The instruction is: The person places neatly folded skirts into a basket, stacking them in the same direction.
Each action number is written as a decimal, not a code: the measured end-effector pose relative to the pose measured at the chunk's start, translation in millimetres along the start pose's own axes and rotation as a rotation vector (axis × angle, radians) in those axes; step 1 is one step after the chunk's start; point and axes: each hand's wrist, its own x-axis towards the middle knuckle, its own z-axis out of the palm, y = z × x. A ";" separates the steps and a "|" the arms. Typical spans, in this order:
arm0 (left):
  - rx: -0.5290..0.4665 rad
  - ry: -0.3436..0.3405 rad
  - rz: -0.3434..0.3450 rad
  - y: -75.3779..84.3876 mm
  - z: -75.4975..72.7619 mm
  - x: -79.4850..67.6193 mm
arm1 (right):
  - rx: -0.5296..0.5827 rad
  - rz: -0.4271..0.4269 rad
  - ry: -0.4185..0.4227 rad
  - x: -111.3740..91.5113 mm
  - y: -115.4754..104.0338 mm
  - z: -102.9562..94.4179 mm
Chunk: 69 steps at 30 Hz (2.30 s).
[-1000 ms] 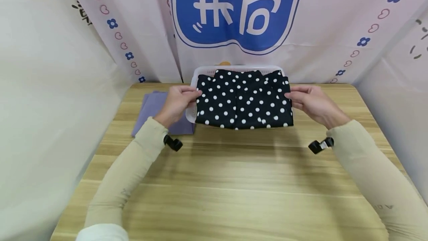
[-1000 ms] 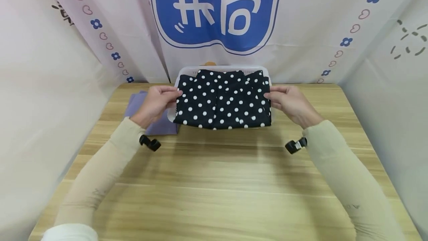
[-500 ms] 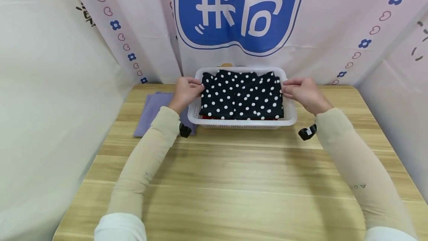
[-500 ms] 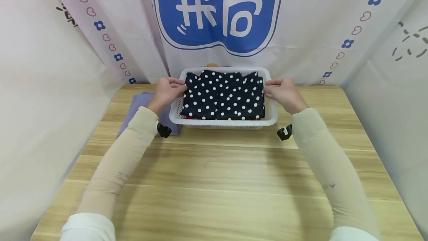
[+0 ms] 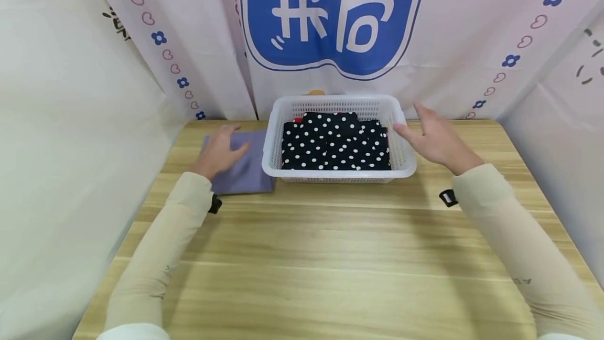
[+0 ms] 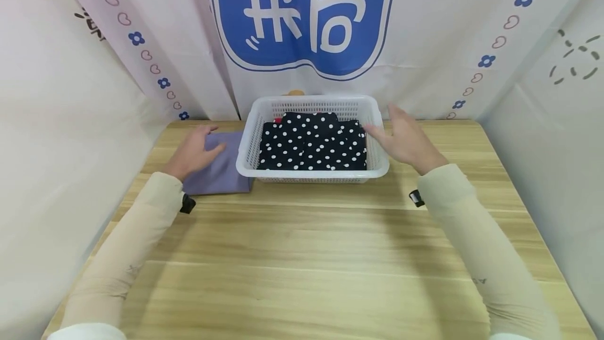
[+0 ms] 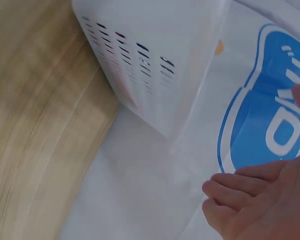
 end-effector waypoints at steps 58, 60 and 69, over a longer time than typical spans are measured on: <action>0.358 -0.443 -0.159 -2.0 52.0 -100.2 | -0.349 -0.084 -0.077 21.5 -0.2 66.5; 0.355 -0.443 -0.155 0.3 51.2 -107.2 | -0.348 -0.085 -0.079 21.9 -0.6 66.3; 0.341 -0.427 -0.140 11.3 51.9 -135.0 | -0.343 -0.084 -0.079 22.8 0.7 65.3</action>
